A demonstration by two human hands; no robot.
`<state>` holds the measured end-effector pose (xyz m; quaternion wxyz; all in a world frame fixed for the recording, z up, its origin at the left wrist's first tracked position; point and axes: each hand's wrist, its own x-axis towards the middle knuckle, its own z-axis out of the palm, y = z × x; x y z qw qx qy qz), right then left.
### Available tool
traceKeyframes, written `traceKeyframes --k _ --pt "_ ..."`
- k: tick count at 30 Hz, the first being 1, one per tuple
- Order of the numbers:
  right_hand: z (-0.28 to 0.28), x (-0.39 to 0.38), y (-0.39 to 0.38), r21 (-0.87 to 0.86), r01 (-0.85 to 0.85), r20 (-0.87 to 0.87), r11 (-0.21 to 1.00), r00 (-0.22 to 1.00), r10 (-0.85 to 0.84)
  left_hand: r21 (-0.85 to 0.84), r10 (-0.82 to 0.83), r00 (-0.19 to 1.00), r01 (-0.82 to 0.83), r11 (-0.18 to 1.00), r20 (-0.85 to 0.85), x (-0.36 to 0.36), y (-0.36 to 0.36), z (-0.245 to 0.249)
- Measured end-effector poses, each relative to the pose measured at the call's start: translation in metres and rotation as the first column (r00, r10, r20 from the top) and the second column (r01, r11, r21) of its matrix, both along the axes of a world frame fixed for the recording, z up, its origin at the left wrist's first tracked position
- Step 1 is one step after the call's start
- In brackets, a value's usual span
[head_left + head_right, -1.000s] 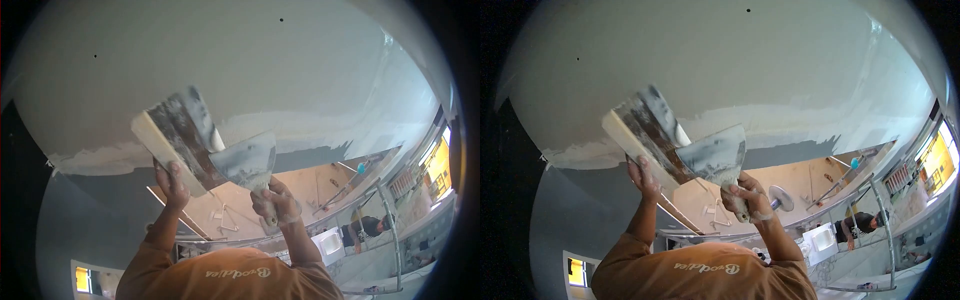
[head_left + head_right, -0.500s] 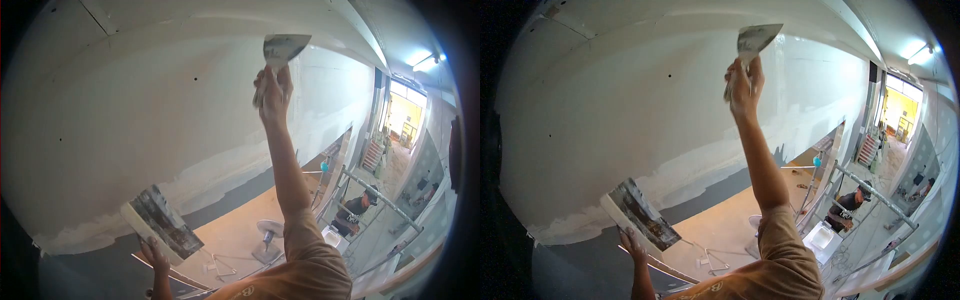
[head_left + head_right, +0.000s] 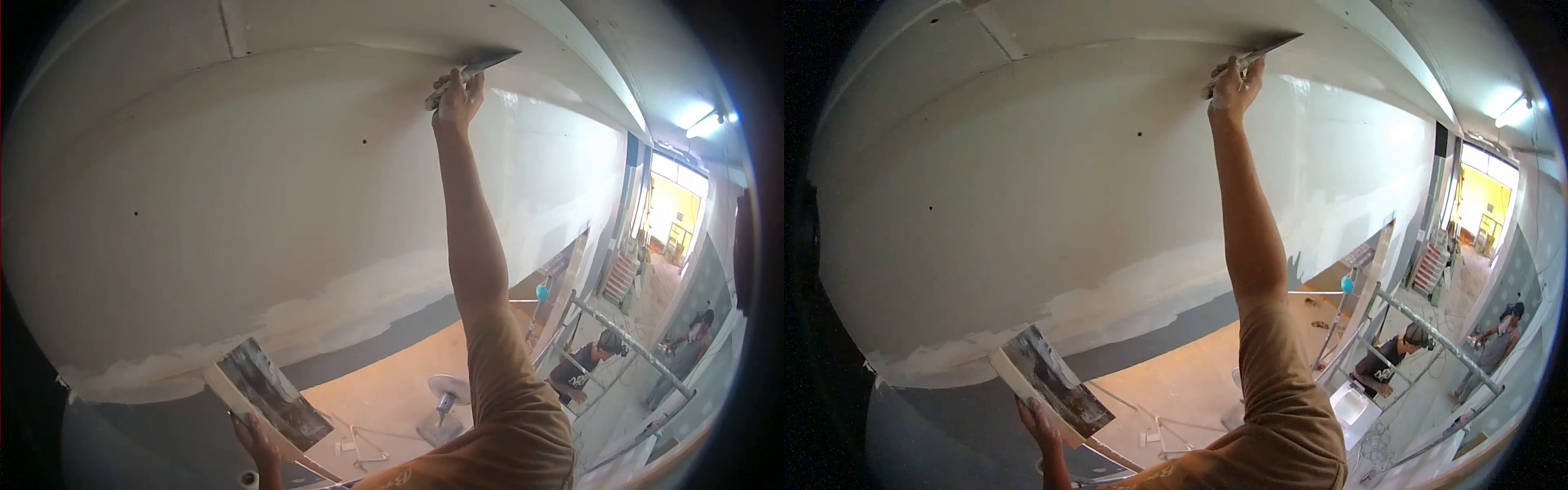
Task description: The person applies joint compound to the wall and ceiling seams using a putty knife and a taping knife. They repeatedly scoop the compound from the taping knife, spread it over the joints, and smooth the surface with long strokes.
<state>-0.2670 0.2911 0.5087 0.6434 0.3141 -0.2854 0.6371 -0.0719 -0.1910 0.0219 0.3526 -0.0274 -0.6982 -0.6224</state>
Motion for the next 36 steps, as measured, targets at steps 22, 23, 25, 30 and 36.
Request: traceKeyframes --k 22,23,25,30,36 --pt "0.001 -0.004 -0.358 -0.020 0.402 -0.161 0.915 0.902 -0.400 0.207 0.134 0.990 -0.122 0.971 -0.046 0.068 -0.104 -0.028" --pt "0.000 0.000 -0.370 -0.027 0.364 -0.191 0.931 0.912 -0.362 0.208 0.135 0.990 -0.122 0.970 -0.047 0.068 -0.106 -0.029" --pt "0.004 0.003 -0.390 -0.159 0.532 -0.188 0.831 0.810 -0.555 0.195 0.200 0.979 -0.191 0.962 -0.031 0.067 -0.109 -0.032" --pt "-0.032 0.034 -0.387 0.205 -0.054 -0.005 0.977 0.998 0.056 0.389 0.100 0.995 -0.085 0.917 -0.020 0.053 -0.093 0.018" --pt "-0.203 0.123 -0.331 0.888 -0.204 0.107 0.411 0.963 0.247 0.050 -0.088 0.969 0.102 0.994 -0.232 0.003 -0.112 0.034"
